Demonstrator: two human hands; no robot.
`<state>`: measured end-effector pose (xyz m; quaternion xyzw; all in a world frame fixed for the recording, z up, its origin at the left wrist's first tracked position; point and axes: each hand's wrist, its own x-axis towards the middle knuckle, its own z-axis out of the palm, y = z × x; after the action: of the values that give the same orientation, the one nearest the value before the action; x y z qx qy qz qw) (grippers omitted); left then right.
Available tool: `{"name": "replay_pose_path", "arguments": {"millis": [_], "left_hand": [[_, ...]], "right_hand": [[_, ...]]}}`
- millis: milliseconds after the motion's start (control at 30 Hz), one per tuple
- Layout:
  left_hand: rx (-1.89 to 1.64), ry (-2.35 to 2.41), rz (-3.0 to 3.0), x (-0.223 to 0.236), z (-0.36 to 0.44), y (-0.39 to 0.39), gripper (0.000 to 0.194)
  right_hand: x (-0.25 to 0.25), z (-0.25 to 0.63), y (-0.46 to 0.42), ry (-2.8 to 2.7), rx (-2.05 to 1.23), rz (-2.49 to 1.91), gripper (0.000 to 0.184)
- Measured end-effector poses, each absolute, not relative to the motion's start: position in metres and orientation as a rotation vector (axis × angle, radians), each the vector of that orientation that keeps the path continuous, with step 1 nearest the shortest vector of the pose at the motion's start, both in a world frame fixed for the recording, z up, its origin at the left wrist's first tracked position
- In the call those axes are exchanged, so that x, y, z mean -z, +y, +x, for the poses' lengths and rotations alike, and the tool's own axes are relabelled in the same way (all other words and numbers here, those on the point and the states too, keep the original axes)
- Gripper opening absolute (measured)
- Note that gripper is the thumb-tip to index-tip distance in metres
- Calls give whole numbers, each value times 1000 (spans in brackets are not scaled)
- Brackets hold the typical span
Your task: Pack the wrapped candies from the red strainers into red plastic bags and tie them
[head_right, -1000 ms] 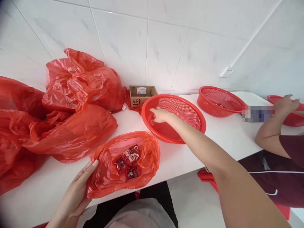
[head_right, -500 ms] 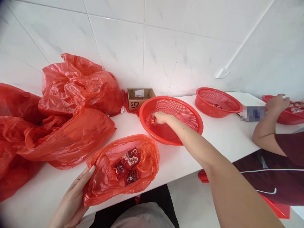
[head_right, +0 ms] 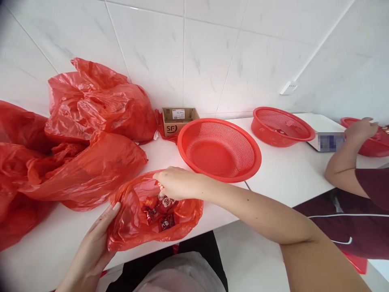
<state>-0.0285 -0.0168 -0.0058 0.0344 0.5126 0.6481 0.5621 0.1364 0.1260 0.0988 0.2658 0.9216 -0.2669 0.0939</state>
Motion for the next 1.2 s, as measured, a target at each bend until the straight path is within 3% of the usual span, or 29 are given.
{"name": "replay_pose_path", "arguments": {"millis": [200, 300, 367, 533, 733, 933, 1067, 1200], "left_hand": [[-1510, 1382, 356, 6, -41, -23, 45], [-1407, 1659, 806, 5, -58, -29, 31], [-1295, 1837, 1027, 4, -72, -35, 32], [-1160, 1891, 1033, -9, -103, -47, 35], [-1746, 1229, 782, -61, -98, -28, 25], [-2050, 938, 1149, -100, -68, -2, 24], [-1886, 909, 1288, -114, -50, 4, 34], [-1761, 1020, 1249, -117, -46, 2, 41]], "right_hand": [[-87, 152, 122, 2670, 456, 690, 45], [-84, 169, 117, 2536, 245, 624, 31], [-84, 183, 114, 2483, 241, 606, 22], [-107, 218, 122, 2734, 640, 702, 24], [-142, 233, 142, 3347, 1324, 1273, 18], [-168, 233, 139, 3521, 1533, 1344, 10], [-176, 229, 128, 3297, 1186, 1247, 17], [-159, 221, 91, 3135, 957, 764, 38]]}}
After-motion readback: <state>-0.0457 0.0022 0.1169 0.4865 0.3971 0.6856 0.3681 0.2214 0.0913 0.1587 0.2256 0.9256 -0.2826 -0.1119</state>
